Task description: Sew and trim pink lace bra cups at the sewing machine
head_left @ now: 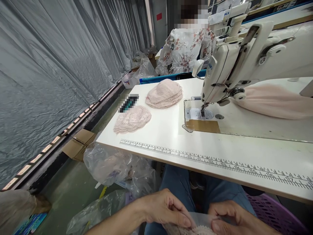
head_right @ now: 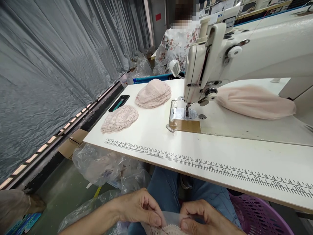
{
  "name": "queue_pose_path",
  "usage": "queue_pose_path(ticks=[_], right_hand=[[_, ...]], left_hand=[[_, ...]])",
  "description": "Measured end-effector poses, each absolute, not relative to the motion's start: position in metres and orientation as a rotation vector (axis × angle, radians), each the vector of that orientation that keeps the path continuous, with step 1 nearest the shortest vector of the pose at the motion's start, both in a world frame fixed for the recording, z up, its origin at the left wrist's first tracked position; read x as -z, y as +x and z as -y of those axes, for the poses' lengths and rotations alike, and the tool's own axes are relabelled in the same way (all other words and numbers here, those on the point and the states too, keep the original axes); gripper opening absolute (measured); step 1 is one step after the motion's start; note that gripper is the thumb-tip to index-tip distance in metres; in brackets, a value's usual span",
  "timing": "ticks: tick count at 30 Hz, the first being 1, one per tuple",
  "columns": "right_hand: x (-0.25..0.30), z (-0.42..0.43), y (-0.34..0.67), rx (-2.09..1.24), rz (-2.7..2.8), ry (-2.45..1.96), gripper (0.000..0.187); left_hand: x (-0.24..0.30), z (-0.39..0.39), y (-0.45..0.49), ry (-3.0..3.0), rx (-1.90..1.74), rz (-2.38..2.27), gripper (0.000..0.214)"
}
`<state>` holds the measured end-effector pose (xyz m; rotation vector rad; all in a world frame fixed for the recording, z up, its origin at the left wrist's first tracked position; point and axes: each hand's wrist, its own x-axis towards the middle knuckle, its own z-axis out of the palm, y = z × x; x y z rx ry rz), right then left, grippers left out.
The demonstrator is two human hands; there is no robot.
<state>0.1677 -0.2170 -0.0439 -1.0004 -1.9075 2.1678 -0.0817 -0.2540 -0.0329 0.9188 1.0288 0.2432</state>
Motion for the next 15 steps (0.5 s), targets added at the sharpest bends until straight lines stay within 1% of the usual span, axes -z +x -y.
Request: queue_pose_path(ticks=[9, 15], right_hand=[[0.0423, 0.2171, 0.1675, -2.187, 1.883, -0.995, 0.055], [0.0412, 0.2171, 0.1667, -2.197, 1.873, -0.988, 0.054]], left_hand=[[0.0373, 0.254, -0.0827, 0.938, -0.234, -1.025, 0.076], [0.0376, 0.2543, -0.0839, 0.962, -0.215, -1.024, 0.074]])
